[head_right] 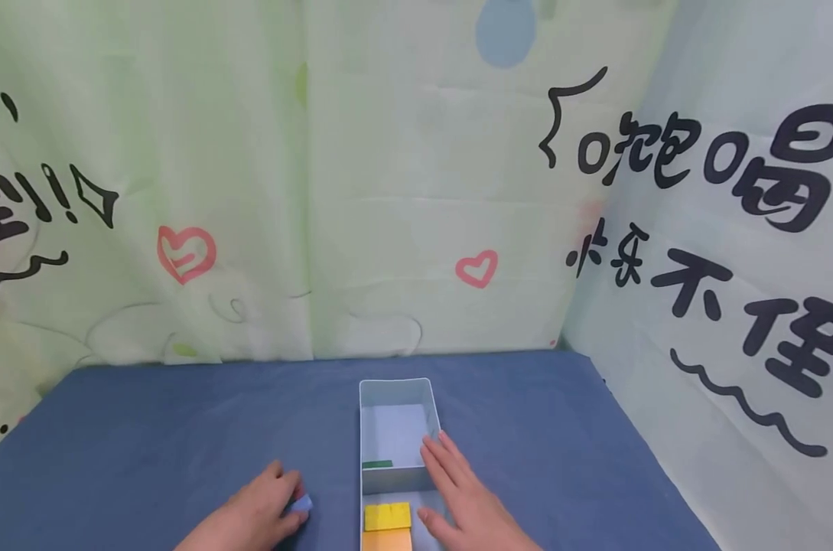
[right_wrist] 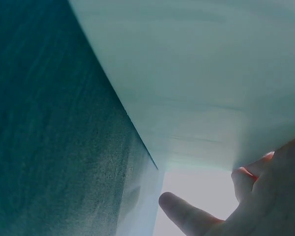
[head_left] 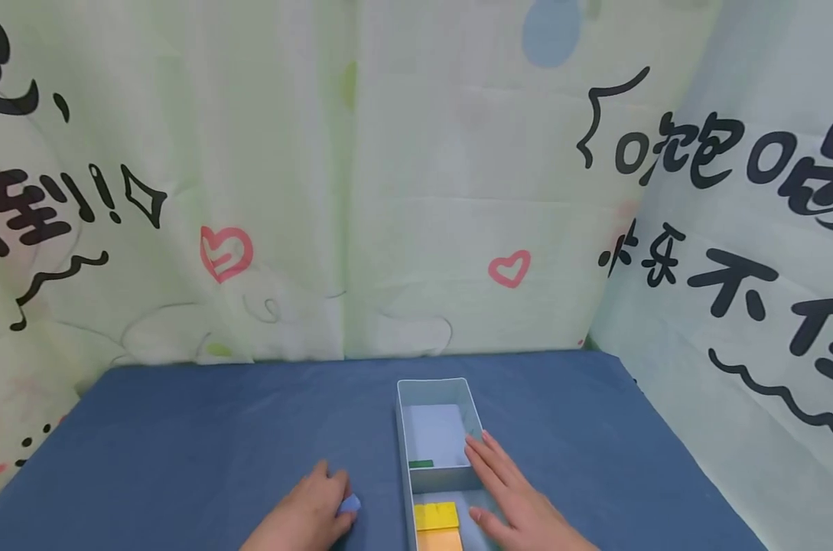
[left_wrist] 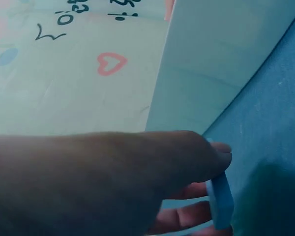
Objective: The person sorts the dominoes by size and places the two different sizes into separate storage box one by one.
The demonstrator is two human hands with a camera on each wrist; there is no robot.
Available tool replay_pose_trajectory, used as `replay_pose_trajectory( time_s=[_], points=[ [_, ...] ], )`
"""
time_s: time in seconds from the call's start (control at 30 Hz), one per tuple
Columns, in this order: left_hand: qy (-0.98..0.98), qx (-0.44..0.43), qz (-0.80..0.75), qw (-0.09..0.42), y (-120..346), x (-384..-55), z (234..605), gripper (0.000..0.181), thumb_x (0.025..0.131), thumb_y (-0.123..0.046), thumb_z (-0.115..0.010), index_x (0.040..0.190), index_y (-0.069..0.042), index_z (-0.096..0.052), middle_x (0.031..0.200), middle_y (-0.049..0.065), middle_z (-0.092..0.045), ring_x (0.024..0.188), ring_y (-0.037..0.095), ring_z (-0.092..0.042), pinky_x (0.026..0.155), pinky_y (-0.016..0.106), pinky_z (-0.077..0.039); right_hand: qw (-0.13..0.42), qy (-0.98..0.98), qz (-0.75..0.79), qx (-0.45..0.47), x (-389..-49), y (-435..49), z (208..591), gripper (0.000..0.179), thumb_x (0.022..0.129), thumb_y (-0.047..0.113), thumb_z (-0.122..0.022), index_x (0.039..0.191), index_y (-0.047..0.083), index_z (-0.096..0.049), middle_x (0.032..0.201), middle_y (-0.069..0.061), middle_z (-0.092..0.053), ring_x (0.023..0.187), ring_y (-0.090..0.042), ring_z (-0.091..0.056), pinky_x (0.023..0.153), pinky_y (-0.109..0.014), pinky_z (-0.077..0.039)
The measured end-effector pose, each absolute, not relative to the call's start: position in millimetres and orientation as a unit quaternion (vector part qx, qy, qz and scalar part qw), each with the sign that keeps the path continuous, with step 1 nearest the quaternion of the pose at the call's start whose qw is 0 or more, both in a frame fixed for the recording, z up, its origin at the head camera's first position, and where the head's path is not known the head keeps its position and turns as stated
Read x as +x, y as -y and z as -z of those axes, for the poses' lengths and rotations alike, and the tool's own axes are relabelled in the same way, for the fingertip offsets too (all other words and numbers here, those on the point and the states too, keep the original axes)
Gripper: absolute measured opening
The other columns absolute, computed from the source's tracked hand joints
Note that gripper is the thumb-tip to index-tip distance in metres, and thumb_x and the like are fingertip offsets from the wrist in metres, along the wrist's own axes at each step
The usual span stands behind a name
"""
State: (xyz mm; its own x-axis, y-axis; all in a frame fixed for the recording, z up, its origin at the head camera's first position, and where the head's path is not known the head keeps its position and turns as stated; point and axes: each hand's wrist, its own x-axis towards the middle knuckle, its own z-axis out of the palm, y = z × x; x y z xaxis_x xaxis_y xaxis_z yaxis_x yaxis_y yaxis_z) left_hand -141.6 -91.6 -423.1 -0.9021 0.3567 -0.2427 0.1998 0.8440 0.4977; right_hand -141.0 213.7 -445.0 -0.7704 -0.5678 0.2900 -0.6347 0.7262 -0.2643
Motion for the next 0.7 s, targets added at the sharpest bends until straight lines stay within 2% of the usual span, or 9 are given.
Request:
replay_pose_trajectory(
  time_s=[0.2, 0.33, 0.43, 0.5, 0.7],
  points=[
    [-0.948, 0.184, -0.227, 0.128, 87, -147, 411, 0.013, 0.082, -0.019, -0.064, 0.082, -0.012, -0.052, 0.072, 0.000, -0.046, 0.063, 0.013, -0.044, 0.056, 0.029, -0.038, 0.105, 0.916, -0.189, 0.338, -142, -213, 450, 0.069, 0.088, 0.027, -0.055, 0.144, 0.016, -0.017, 0.149, 0.001, -0.021, 0.138, -0.016, -0.011, 0.087, -0.041, -0.046],
    [-0.948, 0.219, -0.221, 0.073, 84, -150, 401, 0.017, 0.081, -0.018, -0.064, 0.096, -0.014, -0.056, 0.077, -0.004, -0.051, 0.065, 0.009, -0.048, 0.057, 0.026, -0.041, 0.113, 0.914, -0.190, 0.340, -143, -215, 449, 0.069, 0.087, 0.026, -0.056, 0.144, 0.016, -0.018, 0.148, -0.001, -0.022, 0.138, -0.018, -0.012, 0.087, -0.042, -0.045],
    [-0.947, 0.236, -0.209, 0.060, 80, -155, 394, 0.022, 0.082, -0.018, -0.063, 0.103, -0.017, -0.056, 0.079, -0.004, -0.051, 0.065, 0.008, -0.047, 0.056, 0.025, -0.040, 0.113, 0.914, -0.185, 0.342, -144, -216, 448, 0.068, 0.088, 0.027, -0.055, 0.144, 0.016, -0.017, 0.149, 0.001, -0.020, 0.138, -0.017, -0.011, 0.086, -0.042, -0.046],
    [-0.946, 0.244, -0.204, 0.061, 78, -158, 390, 0.020, 0.083, -0.017, -0.062, 0.102, -0.019, -0.057, 0.079, -0.004, -0.049, 0.064, 0.007, -0.045, 0.056, 0.025, -0.040, 0.108, 0.914, -0.182, 0.346, -144, -217, 448, 0.067, 0.089, 0.027, -0.053, 0.144, 0.016, -0.016, 0.149, 0.001, -0.019, 0.138, -0.017, -0.010, 0.085, -0.042, -0.046],
    [-0.936, 0.294, -0.191, 0.014, 69, -165, 383, 0.018, 0.083, -0.007, -0.060, 0.095, -0.019, -0.060, 0.079, -0.003, -0.048, 0.064, 0.007, -0.043, 0.057, 0.020, -0.039, 0.113, 0.913, -0.184, 0.345, -144, -217, 449, 0.067, 0.089, 0.027, -0.054, 0.144, 0.016, -0.017, 0.149, 0.001, -0.020, 0.138, -0.017, -0.010, 0.086, -0.042, -0.046]
  ],
)
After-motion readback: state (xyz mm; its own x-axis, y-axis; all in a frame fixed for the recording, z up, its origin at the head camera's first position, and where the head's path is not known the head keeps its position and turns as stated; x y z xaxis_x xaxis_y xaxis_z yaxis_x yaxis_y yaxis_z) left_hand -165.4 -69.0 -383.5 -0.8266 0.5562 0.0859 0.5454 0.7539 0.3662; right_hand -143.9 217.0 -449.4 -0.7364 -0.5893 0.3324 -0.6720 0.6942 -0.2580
